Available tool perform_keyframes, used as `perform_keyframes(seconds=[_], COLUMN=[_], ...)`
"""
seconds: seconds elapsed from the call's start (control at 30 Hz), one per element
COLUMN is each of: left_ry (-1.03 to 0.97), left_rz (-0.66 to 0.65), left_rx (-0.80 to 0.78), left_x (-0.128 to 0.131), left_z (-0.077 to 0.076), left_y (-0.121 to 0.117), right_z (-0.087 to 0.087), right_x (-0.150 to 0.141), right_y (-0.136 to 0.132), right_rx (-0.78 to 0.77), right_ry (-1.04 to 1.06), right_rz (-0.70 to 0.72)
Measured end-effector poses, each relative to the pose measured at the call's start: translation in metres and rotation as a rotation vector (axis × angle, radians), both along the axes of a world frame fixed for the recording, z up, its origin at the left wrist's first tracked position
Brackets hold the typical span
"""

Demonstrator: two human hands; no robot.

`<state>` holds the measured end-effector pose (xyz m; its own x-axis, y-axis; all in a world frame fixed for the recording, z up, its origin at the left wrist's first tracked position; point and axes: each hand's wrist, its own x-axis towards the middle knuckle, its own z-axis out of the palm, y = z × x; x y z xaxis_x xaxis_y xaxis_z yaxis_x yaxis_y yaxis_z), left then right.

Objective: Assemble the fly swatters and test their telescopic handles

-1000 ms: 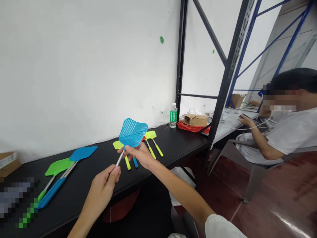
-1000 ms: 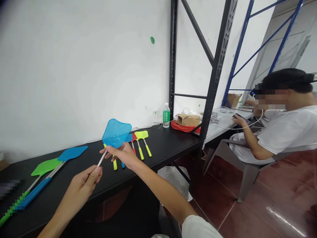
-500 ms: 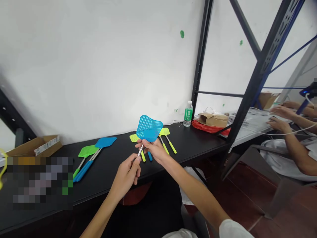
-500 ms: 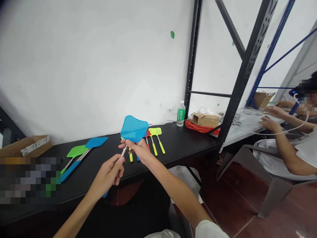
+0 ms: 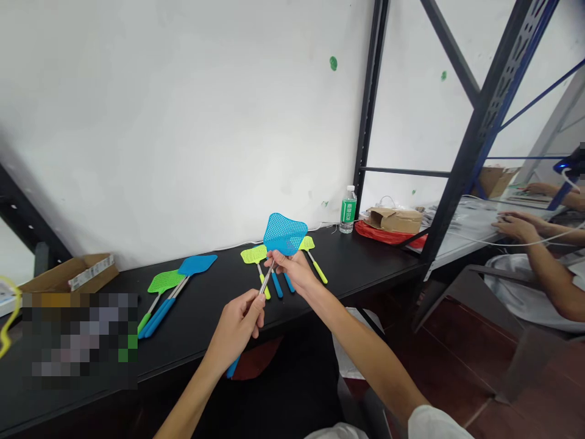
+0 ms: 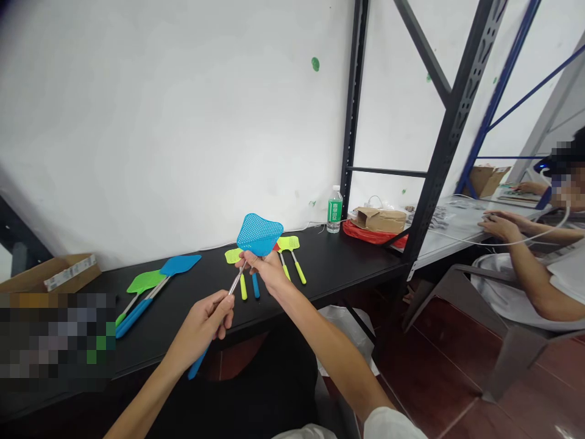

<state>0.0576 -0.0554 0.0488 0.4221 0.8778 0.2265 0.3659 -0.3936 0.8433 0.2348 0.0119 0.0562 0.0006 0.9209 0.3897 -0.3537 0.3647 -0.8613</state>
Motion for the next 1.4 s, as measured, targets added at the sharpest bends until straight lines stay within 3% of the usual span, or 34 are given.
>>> perform_keyframes(seconds=[0.27,0.47,0.6,0.8,1.03,1.4], left_ry=[0.435,0.509,0.509,0.422,0.352,0.385], left_rz=[0.122,0.089,0.138,0.21,0.186,0.166], left_rx=[0.322,0.337,0.324,0.294,0.319,0.322], left_x=[-0.013,-0.02,-0.026,-0.029,-0.027,-0.023], left_z=[0.009,0.017,0.019,0.022,0.013,0.014], left_y=[-0.004,-0.004,-0.002,0.001,0.006,0.005], right_z=[0.006,0.01,0.013,0.01,0.001,0.005], right_x=[0.04,0.068,0.06,0.027,-0.001,0.003], right_y=[0.016,0.021,0.015,0.005,-0.003,-0.001], right_rx=[-0.046,-0.058,-0.048,-0.015,0.049,0.056], right_ry=[0.123,0.182,0.148,-0.076,-0.25,-0.021], right_rz=[-0.237,-0.273,-0.217,-0.073,0.101,-0.032])
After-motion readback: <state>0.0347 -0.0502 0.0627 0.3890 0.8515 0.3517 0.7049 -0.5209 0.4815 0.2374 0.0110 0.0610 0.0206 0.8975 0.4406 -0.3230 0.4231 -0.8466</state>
